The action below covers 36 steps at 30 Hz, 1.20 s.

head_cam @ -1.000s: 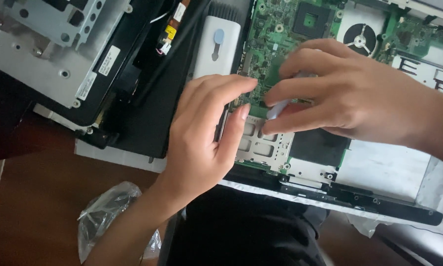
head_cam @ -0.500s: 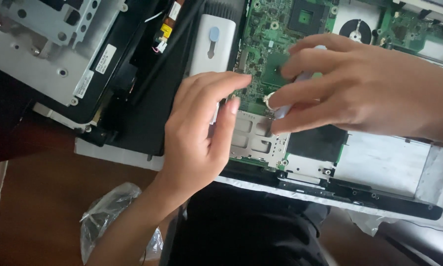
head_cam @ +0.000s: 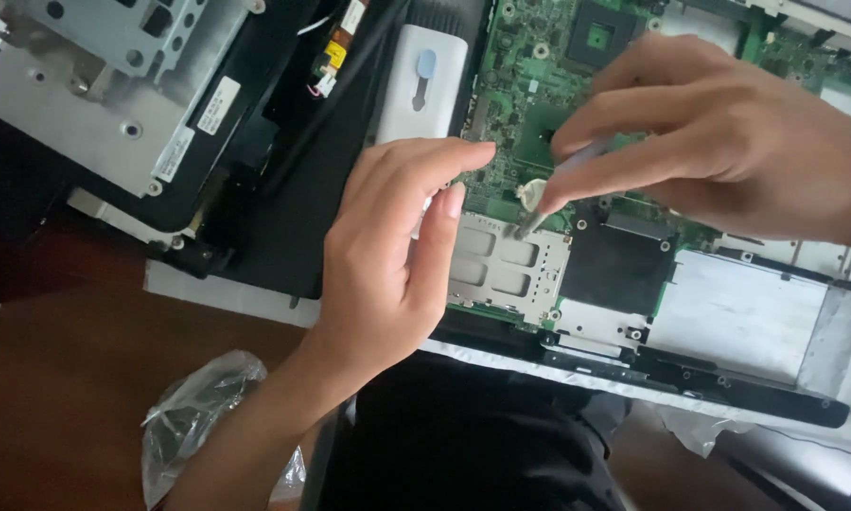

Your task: Applying thermal paste to a laptop processor and installing internal components.

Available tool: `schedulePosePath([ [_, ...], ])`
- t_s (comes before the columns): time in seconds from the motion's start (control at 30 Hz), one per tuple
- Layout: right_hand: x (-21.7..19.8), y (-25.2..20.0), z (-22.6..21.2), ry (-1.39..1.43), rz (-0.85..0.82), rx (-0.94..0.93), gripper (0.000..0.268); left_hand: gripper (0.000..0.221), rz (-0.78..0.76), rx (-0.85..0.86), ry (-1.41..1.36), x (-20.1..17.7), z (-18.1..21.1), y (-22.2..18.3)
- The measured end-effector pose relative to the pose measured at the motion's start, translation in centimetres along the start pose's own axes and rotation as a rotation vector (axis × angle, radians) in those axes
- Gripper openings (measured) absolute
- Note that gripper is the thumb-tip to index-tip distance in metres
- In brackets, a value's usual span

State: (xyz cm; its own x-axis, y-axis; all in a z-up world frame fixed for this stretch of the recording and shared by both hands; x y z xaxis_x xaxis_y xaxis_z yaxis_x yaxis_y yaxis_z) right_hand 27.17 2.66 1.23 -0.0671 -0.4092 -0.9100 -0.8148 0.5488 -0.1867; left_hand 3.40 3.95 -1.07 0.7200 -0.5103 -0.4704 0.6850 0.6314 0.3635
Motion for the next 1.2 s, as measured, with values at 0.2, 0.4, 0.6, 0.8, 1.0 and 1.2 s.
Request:
schedulePosePath([
  [0.2,-0.7,3.5,-1.7,-0.177,0.000,-0.036,0.053,0.023,0.031,-0.027,-0.030,-0.2,-0.2,-0.2],
  [0.4,-1.0,4.8,-2.3,-0.328,-0.014,-0.116,0.059,0.022,0.047,-0.064,-0.087,-0.5,-0.2,-0.4],
  [0.6,-1.1,5.4,-2.5,-0.301,-0.045,-0.180,0.052,0.030,0.085,-0.120,-0.198,-0.5,-0.6,-1.0],
  [0.8,-1.2,5.8,-1.7,-0.380,-0.139,-0.285,0.063,0.030,0.080,-0.139,-0.176,-0.1,-0.9,-1.0],
  [1.0,-1.9,7.0,-2.1,-0.323,-0.216,-0.296,0.064,0.031,0.085,-0.146,-0.204,-0.2,-0.9,-1.1],
  [1.2,-1.8,5.6,-1.1,-0.233,-0.111,-0.117,0.064,0.032,0.113,-0.156,-0.231,-0.1,-1.0,-1.2],
])
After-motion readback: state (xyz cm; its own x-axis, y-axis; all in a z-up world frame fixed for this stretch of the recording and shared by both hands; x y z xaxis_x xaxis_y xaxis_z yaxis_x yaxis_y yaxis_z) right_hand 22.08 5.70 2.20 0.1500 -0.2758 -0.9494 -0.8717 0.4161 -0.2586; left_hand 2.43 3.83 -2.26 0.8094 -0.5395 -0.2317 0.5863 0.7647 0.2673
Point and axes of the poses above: each hand's wrist, its own y-axis towards the middle knuckle, its own x-axis out of the palm, z = x × y, the point moved 4 cm from there along y, towards the middle knuckle, and after that the axes turned 12 degrees about -z, right-handed, at the moved point
